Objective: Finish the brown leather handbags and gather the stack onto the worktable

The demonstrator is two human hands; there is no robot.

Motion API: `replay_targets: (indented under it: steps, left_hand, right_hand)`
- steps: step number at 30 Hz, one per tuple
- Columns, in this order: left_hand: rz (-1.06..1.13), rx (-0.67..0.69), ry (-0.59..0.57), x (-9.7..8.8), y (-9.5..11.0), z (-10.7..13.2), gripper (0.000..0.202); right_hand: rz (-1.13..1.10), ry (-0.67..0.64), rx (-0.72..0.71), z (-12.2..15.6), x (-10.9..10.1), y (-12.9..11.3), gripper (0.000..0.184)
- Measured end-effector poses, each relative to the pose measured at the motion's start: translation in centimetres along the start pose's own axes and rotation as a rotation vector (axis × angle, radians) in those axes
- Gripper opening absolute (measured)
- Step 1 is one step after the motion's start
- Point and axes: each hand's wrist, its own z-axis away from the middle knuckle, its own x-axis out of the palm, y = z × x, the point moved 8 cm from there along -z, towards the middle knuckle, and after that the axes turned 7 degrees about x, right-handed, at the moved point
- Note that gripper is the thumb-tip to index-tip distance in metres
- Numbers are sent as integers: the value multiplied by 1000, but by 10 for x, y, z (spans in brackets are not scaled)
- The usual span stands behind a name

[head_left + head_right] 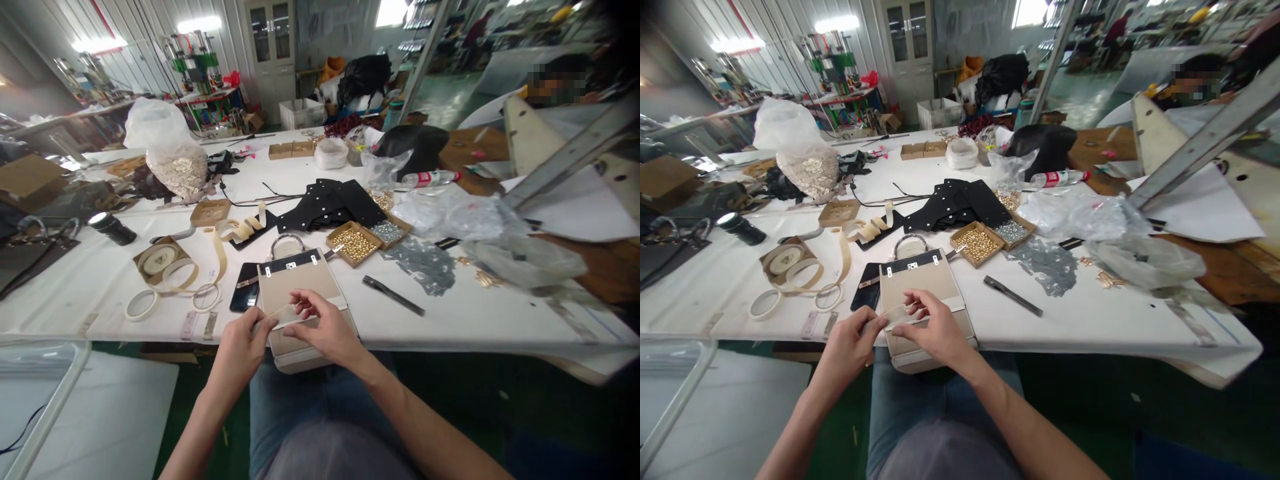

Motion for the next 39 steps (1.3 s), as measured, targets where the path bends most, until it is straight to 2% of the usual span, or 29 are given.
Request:
replay_targets:
  steps: [3, 9, 13, 16, 20, 25, 29, 33, 39]
  left_hand:
    - [-49, 31, 7, 3, 3, -3, 40]
    - [-8, 67, -12, 8, -1, -17, 42]
    - [28, 82, -25, 9, -2, -28, 43]
    - [45, 87, -18, 6, -2, -40, 42]
    - [24, 52, -31, 8, -7, -73, 43]
    - [-150, 22, 21, 16, -17, -135, 44]
    - [-204, -6, 26, 21, -32, -175, 41]
    - [-234, -28, -4, 24, -46, -189, 39]
    - [-232, -43, -6, 27, -54, -188, 39]
  right_hand:
    - [-28, 28, 22, -1, -5, 4, 71]
    - [-50, 115, 67, -8, -23, 9, 52]
    - [-18, 59, 93, -16, -27, 7, 27]
    - [9, 23, 80, -22, -29, 2, 19]
    - [99, 45, 42, -45, -35, -1, 19]
    - [318, 230, -11, -101, -49, -1, 10]
    - [498, 270, -11, -139, -45, 4, 10]
    - [619, 266, 32, -152, -37, 16, 12]
    - [681, 281, 76, -155, -31, 30, 15]
